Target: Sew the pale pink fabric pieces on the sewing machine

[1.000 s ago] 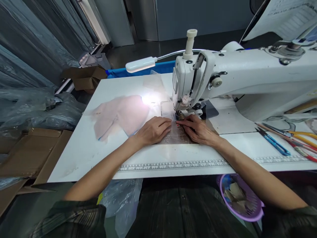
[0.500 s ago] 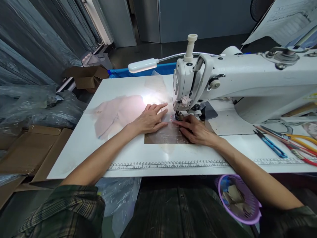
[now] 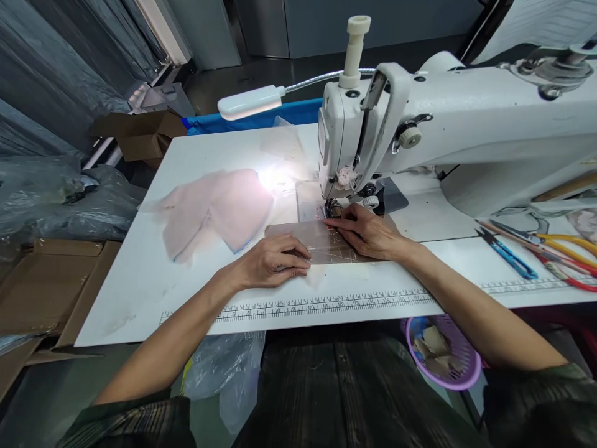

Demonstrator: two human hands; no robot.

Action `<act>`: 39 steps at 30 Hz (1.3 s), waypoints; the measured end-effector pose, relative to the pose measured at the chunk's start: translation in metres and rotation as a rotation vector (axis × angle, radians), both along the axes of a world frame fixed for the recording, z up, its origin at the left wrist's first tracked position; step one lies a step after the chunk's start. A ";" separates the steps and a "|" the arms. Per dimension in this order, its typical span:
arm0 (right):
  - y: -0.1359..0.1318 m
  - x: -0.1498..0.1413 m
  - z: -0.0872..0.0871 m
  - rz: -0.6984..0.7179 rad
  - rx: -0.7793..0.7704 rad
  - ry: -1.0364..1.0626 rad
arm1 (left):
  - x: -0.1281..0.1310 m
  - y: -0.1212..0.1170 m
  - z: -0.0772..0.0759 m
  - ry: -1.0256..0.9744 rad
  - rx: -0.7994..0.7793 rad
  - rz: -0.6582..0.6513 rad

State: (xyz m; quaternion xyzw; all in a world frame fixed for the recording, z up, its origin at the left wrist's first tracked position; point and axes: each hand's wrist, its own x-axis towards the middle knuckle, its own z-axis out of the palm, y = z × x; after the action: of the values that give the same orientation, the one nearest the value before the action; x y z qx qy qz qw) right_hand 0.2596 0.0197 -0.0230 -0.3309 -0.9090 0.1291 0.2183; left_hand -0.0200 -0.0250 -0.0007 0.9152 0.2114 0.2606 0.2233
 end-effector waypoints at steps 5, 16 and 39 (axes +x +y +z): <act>0.000 -0.007 0.003 -0.031 0.121 -0.121 | -0.002 -0.001 0.003 -0.038 -0.012 0.040; -0.001 -0.001 -0.002 0.015 0.099 -0.049 | -0.005 0.000 0.003 -0.028 -0.074 0.040; -0.014 0.002 0.005 -0.058 -0.051 0.107 | 0.007 -0.005 0.000 -0.079 0.047 0.041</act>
State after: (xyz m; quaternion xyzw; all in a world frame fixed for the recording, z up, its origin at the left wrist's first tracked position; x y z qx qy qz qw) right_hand 0.2618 0.0054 -0.0184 -0.3550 -0.8824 0.1633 0.2620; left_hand -0.0129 -0.0297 -0.0011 0.9047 0.2150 0.3059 0.2045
